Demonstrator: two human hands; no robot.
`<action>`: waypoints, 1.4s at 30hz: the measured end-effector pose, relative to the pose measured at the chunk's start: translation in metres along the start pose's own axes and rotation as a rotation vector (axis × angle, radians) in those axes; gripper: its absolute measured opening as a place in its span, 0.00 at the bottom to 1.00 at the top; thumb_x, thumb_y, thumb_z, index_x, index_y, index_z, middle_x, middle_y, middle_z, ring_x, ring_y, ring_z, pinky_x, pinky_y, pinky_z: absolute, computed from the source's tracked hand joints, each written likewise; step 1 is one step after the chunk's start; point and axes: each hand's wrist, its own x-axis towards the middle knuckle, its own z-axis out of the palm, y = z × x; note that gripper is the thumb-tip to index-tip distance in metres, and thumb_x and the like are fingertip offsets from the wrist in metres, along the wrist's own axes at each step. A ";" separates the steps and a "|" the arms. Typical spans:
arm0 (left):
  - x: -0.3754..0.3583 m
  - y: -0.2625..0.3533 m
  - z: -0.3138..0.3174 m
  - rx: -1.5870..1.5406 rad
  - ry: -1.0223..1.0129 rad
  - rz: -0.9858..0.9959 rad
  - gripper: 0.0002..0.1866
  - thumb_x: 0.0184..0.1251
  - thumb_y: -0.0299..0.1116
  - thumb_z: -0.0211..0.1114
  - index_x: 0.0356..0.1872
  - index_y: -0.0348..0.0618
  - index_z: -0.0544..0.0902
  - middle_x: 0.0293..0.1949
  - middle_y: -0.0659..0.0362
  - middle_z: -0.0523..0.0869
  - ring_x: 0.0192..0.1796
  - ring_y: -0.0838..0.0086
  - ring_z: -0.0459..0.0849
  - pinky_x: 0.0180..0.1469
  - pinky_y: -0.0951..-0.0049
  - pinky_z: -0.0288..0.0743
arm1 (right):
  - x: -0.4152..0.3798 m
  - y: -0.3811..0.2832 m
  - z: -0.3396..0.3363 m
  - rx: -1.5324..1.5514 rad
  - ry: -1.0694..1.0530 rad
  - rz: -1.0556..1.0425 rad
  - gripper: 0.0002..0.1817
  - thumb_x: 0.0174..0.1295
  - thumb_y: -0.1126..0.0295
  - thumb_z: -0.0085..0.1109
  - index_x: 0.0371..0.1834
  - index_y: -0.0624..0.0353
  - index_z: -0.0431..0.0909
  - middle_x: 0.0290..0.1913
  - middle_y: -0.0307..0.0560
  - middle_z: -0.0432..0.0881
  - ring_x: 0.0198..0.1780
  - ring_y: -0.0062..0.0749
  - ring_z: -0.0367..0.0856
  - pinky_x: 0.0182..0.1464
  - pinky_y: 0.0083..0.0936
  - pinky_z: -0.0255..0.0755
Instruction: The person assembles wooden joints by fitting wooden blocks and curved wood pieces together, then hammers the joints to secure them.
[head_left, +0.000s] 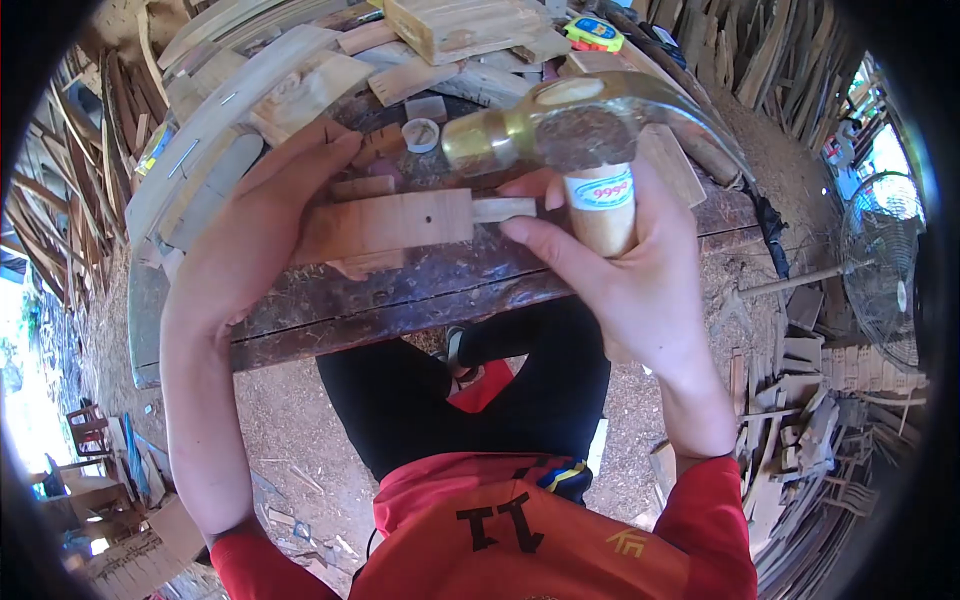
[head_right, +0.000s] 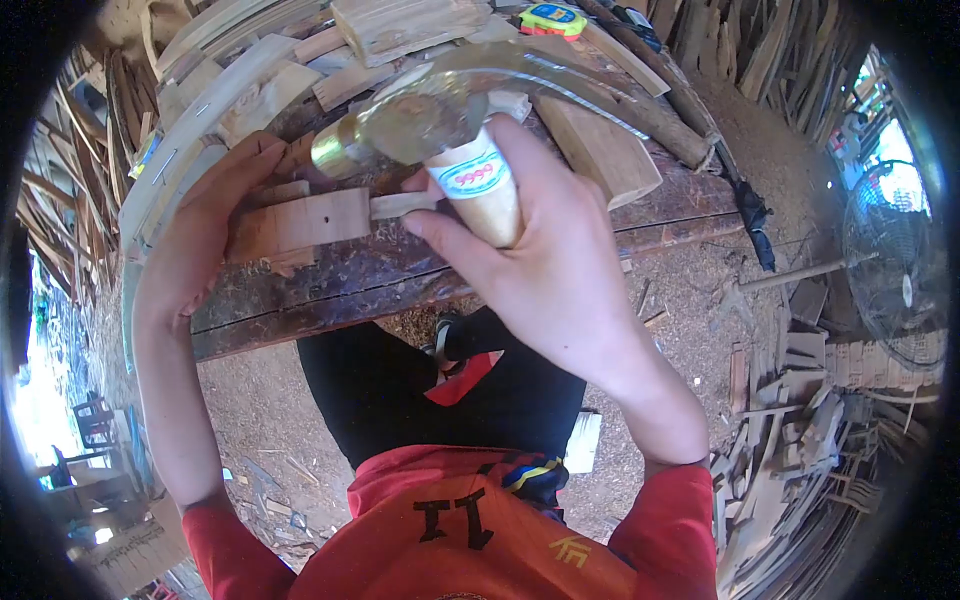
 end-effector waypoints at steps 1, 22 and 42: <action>0.001 0.003 0.004 0.014 0.029 0.005 0.21 0.85 0.43 0.61 0.67 0.41 0.84 0.65 0.57 0.85 0.69 0.73 0.82 0.73 0.72 0.72 | 0.001 0.001 -0.007 -0.025 0.010 -0.021 0.16 0.63 0.83 0.76 0.45 0.59 0.77 0.49 0.48 0.91 0.52 0.25 0.88 0.54 0.24 0.82; 0.065 0.083 0.192 0.049 -0.068 0.530 0.15 0.89 0.44 0.54 0.55 0.43 0.79 0.42 0.60 0.83 0.36 0.78 0.85 0.42 0.77 0.80 | -0.037 0.069 -0.183 -0.043 0.374 0.096 0.12 0.70 0.71 0.73 0.48 0.58 0.77 0.48 0.41 0.93 0.32 0.11 0.81 0.30 0.14 0.75; 0.040 0.025 0.141 0.267 0.024 0.591 0.11 0.88 0.34 0.50 0.57 0.35 0.74 0.49 0.43 0.87 0.50 0.48 0.86 0.56 0.55 0.78 | -0.041 0.015 -0.132 0.076 0.532 0.057 0.15 0.67 0.74 0.76 0.50 0.52 0.77 0.52 0.48 0.91 0.36 0.18 0.84 0.31 0.13 0.71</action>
